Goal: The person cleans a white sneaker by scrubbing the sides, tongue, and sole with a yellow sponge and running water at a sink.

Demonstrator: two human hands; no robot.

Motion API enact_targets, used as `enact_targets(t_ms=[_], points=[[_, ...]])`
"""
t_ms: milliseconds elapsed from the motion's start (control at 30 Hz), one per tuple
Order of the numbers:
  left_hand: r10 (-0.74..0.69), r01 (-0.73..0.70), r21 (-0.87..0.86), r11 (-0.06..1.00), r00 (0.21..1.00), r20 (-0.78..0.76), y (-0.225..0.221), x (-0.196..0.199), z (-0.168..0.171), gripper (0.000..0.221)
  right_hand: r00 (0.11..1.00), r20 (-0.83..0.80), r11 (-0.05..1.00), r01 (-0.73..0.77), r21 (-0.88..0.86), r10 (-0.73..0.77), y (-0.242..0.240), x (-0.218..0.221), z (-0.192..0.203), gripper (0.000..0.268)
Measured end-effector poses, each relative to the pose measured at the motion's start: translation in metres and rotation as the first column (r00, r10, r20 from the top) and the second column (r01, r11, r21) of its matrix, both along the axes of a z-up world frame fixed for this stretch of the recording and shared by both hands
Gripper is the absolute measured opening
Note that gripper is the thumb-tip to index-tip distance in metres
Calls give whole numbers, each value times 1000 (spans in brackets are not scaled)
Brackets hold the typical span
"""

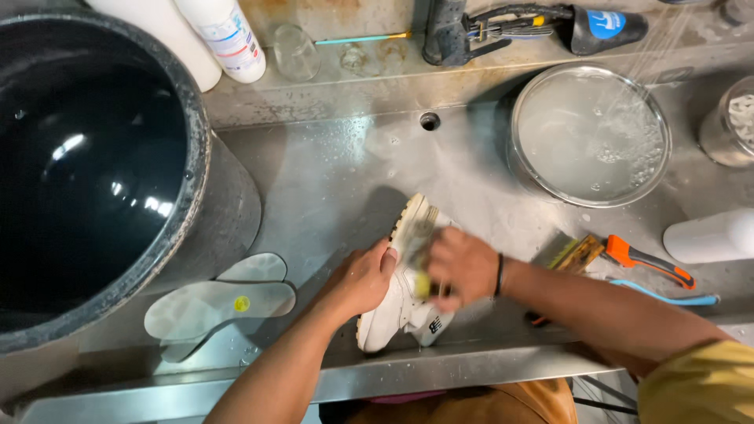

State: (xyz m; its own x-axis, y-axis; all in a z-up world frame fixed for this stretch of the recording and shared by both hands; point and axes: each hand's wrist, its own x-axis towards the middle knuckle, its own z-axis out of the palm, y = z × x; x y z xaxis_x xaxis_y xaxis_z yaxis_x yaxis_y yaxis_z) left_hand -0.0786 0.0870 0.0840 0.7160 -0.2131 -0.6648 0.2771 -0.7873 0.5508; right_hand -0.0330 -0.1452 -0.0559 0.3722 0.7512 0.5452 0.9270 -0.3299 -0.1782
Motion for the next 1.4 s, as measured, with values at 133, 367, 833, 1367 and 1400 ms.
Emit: enact_targets(t_ms=[133, 367, 833, 1367, 1400], points=[[14, -14, 22, 1000, 1000, 6, 1, 1, -5, 59, 741, -269, 775, 631, -35, -616, -44, 61, -32, 42], [20, -20, 18, 1000, 1000, -4, 0, 2, -18, 60, 988, -64, 987, 142, 77, -138, -9, 16, 3, 49], [70, -68, -37, 997, 996, 54, -4, -1, -18, 59, 290, -328, 391, 869, -304, -899, -129, 96, 68, 49], [51, -50, 16, 999, 998, -44, -2, 2, -8, 56, 932, -255, 961, 273, 29, -257, 34, 20, 29, 36], [62, -62, -4, 998, 998, -17, -2, 4, -10, 56, 971, -126, 979, 205, -13, -205, 33, 13, 18, 41]])
